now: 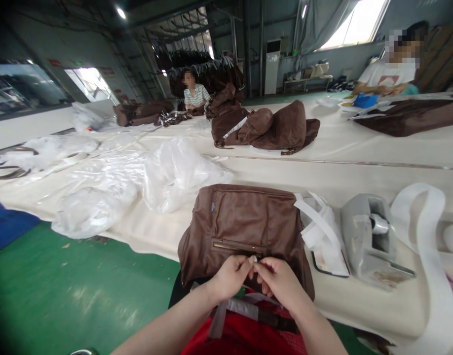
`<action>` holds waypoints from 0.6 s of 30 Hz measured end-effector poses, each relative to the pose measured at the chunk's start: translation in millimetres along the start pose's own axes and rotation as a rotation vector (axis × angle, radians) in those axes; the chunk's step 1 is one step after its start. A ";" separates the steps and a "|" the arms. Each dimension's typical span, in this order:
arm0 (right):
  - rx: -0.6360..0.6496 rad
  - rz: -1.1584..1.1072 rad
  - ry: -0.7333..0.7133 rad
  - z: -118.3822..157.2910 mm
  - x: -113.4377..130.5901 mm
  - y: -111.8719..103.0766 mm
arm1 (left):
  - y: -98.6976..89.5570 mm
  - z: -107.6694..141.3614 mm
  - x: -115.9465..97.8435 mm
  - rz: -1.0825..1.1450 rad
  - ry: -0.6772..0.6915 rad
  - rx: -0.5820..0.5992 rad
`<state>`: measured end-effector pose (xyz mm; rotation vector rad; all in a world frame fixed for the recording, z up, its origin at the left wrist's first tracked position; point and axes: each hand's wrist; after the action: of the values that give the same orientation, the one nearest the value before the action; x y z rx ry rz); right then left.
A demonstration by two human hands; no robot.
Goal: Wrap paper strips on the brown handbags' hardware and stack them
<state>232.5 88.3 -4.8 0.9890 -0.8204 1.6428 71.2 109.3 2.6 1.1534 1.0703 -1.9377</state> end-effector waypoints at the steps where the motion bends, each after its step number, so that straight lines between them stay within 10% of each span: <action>1: 0.026 -0.022 0.000 1.9 0.9 -1.9 | 1.0 -1.0 0.3 0.058 -0.050 0.002; 10: -0.006 0.056 -0.042 3.4 -4.6 7.7 | -17.9 5.3 -1.9 1.057 -0.576 0.592; 18: -0.072 0.210 -0.134 0.0 -11.1 12.5 | -7.0 18.0 -0.2 1.174 -0.593 0.573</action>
<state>222.2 80.5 -15.4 0.9974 -1.0974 1.7239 58.6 96.8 10.2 0.9895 -0.4774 -1.3969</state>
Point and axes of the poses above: each hand's wrist, its own z-axis away from the middle knuckle, its own y-axis out of the palm, x = y × z, and after that the axes turned 3 degrees about -z, right-handed
